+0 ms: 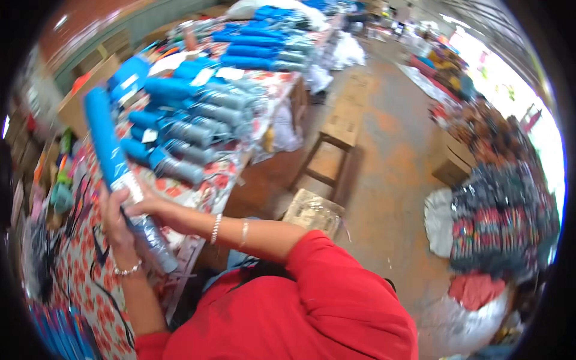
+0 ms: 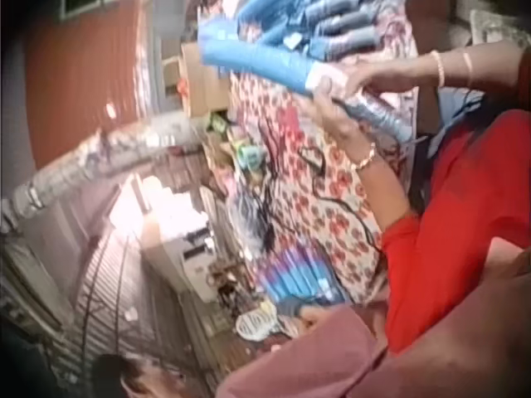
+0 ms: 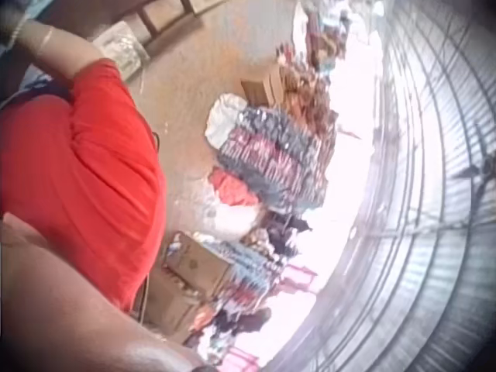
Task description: Individual umbrellas are being inserted into protective plastic sleeves and organized.
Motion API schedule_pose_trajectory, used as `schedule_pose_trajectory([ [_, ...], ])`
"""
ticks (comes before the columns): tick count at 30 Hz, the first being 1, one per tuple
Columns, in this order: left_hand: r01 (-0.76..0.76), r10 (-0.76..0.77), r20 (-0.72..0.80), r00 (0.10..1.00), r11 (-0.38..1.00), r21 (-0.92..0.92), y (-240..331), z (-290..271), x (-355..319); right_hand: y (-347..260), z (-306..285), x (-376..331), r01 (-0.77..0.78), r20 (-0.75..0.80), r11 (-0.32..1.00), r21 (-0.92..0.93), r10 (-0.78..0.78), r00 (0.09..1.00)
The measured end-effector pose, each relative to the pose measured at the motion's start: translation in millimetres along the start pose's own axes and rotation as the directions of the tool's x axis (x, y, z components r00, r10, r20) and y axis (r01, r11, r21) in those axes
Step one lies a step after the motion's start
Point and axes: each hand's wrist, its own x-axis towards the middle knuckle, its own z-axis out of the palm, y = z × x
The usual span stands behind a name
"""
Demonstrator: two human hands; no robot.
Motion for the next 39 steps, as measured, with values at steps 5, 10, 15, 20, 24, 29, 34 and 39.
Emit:
schedule_pose_trajectory([
  [5, -0.070, 0.091, 0.004, 0.996, 0.731, 0.679, 15, -1, -2, 4, 7, 2, 0.102, 0.026, 0.994, 0.040, -0.103, 0.994],
  [10, -0.070, 0.051, 0.060, 0.997, 0.922, 0.380, 10, 12, -64, -28, -2, 6, 0.207, -0.193, 0.978, 0.030, -0.197, 0.961],
  [15, 0.258, -0.223, 0.161, 0.961, 0.933, -0.251, 9, 35, -90, -44, 1, 14, 0.282, -0.122, 0.953, -0.108, -0.294, 0.948],
  [20, 0.094, -0.156, -0.194, 0.968, 0.951, -0.294, -1, 36, -77, -24, 7, 24, 0.453, 0.076, 0.740, -0.497, -0.483, 0.872],
  [24, 0.041, -0.141, -0.362, 0.921, 0.962, -0.270, 8, 32, -60, -14, 6, 14, 0.467, 0.265, 0.593, -0.656, -0.398, 0.878],
  [29, 0.030, -0.092, -0.220, 0.971, 0.962, -0.271, 7, 25, -65, -61, -19, 11, 0.084, -0.039, 0.970, -0.226, -0.096, 0.995],
  [34, 0.203, -0.183, 0.090, 0.979, 0.919, -0.339, 7, 34, -67, -81, -22, 20, 0.240, -0.088, 0.947, 0.215, -0.227, 0.970],
  [39, 0.021, -0.028, -0.078, 0.997, 0.996, -0.082, 0, 43, -60, -77, -10, 23, 0.398, -0.219, 0.910, 0.113, -0.368, 0.904],
])
